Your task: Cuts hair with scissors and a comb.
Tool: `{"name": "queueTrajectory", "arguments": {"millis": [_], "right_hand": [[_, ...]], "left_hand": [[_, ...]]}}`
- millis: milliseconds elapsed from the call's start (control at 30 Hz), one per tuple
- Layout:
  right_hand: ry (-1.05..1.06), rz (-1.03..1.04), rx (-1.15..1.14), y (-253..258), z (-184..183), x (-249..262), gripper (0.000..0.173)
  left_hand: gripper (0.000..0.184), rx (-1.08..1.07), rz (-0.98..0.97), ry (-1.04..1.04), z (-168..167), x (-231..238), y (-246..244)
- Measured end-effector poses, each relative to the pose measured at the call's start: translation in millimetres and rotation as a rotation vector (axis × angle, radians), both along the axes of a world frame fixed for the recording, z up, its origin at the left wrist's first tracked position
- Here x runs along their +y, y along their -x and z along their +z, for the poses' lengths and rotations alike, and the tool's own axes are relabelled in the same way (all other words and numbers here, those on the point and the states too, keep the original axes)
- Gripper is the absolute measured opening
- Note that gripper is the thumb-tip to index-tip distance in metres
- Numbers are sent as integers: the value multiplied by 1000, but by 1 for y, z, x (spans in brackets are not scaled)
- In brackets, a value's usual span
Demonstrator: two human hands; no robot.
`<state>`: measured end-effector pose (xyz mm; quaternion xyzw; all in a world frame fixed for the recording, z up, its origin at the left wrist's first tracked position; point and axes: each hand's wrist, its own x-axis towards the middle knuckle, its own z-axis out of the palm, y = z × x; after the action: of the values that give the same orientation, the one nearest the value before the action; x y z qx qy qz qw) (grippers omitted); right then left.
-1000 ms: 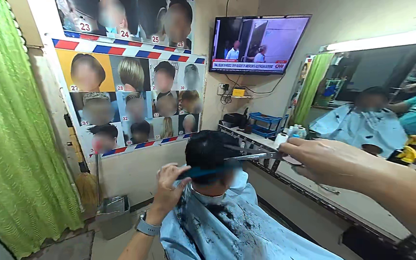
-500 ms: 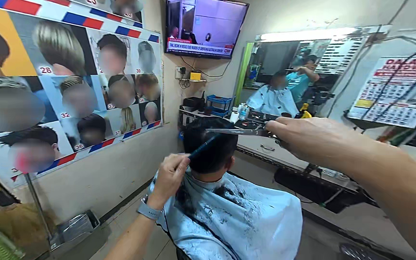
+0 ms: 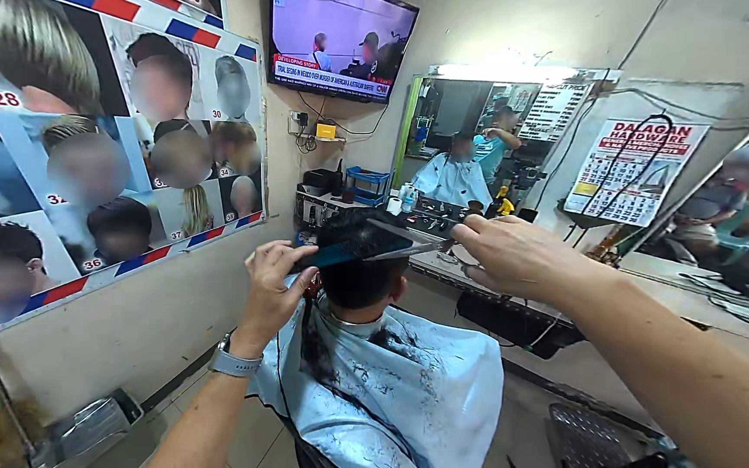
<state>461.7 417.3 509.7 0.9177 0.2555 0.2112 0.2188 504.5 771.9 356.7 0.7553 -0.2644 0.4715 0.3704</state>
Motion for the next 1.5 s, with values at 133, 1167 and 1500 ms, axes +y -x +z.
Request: {"name": "queueTrajectory", "arguments": {"millis": [133,1167,1500], "right_hand": [[25,-9,13,8,0,5,19],[-110,203,-71,-23,-55,-24,20],[-136,123,-72,-6,-57,-1,25]], "left_hand": [[32,-8,19,-6,4,-2,1],[28,-51,106,-60,-23,-17,17],[29,-61,-12,-107,-4,3,1]]}}
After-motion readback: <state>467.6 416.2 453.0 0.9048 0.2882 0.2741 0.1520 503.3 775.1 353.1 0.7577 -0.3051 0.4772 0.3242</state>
